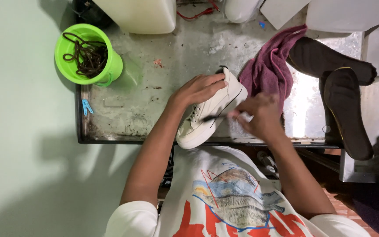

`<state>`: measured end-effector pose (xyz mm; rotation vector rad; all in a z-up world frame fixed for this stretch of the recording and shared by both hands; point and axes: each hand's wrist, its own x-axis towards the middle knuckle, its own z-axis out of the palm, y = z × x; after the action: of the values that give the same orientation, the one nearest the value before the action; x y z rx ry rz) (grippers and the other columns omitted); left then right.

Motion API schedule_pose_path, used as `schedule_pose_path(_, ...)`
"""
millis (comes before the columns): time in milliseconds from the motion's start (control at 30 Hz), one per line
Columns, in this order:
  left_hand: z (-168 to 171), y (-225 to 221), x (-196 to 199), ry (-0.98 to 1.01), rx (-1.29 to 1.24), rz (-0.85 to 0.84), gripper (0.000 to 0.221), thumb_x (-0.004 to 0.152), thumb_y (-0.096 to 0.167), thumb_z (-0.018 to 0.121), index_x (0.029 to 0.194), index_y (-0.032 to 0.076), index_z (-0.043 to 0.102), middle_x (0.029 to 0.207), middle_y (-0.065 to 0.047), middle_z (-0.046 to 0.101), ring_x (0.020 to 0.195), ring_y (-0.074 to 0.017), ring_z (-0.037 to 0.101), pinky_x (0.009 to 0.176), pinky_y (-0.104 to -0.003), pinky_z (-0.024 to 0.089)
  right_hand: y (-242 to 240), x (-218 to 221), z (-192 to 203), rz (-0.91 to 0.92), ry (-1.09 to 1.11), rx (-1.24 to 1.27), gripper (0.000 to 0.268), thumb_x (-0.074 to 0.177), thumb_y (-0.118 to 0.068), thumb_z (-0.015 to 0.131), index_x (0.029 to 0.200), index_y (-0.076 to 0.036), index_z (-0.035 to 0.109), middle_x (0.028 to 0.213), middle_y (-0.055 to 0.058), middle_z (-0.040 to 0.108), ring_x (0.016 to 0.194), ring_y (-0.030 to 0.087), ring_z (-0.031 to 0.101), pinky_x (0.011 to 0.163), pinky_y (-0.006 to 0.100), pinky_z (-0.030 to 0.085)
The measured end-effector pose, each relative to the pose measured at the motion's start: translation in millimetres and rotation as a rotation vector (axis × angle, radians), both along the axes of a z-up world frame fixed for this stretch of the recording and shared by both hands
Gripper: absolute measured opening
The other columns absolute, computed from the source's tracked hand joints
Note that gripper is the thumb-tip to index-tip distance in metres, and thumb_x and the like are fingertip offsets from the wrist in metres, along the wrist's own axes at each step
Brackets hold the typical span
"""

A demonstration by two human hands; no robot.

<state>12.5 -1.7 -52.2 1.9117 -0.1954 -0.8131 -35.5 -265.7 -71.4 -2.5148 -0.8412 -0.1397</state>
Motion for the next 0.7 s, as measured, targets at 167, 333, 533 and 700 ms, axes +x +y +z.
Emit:
schedule_pose_path(167, -19.5, -1.5, 3.7, 0.002, 0.014, 0.002, 0.079, 0.102, 0.058, 0.045, 0.164, 0.01, 0.046, 0.156, -0.029, 0.056, 0.146, -0.0544, 0.048, 0.117, -0.07, 0.041, -39.3, 24.9, -56.6, -0.085, -0.025, 0.077, 0.019, 0.095, -0.047, 0.083, 0.091, -0.028, 0.08, 0.067, -0.005, 0.066, 0.073, 0.023, 0.063, 0.08, 0.041, 0.044)
schedule_pose_path(333, -24.0, -1.0, 6.1, 0.015, -0.041, -0.011, 0.078, 0.103, 0.056, 0.045, 0.164, 0.008, 0.047, 0.157, -0.03, 0.054, 0.146, -0.0565, 0.048, 0.117, -0.07, 0.04, -23.4, 11.7, -36.1, -0.093, 0.087, 0.138, 0.024, 0.091, -0.043, 0.088, 0.086, -0.021, 0.079, 0.064, 0.0, 0.064, 0.074, 0.028, 0.064, 0.082, 0.041, 0.043)
schedule_pose_path(533, -6.2, 6.1, 11.0, 0.04, -0.003, -0.02, 0.074, 0.101, 0.057, 0.047, 0.161, 0.015, 0.053, 0.16, -0.021, 0.056, 0.144, -0.0483, 0.054, 0.119, -0.063, 0.042, -159.7, 49.5, -86.5, -0.394, 0.111, 0.198, 0.017, 0.102, -0.04, 0.094, 0.098, -0.027, 0.083, 0.069, -0.007, 0.068, 0.077, 0.022, 0.065, 0.084, 0.033, 0.053)
schedule_pose_path(700, 15.3, 17.7, 20.5, -0.131, 0.26, -0.104, 0.051, 0.098, 0.046, 0.056, 0.139, 0.02, 0.073, 0.124, 0.003, 0.082, 0.099, -0.0099, 0.069, 0.088, -0.032, 0.049, -308.6, 69.4, -74.5, -0.794, -0.12, 0.019, 0.02, 0.132, -0.024, 0.072, 0.125, -0.007, 0.079, 0.082, 0.01, 0.066, 0.073, 0.031, 0.063, 0.064, 0.053, 0.041)
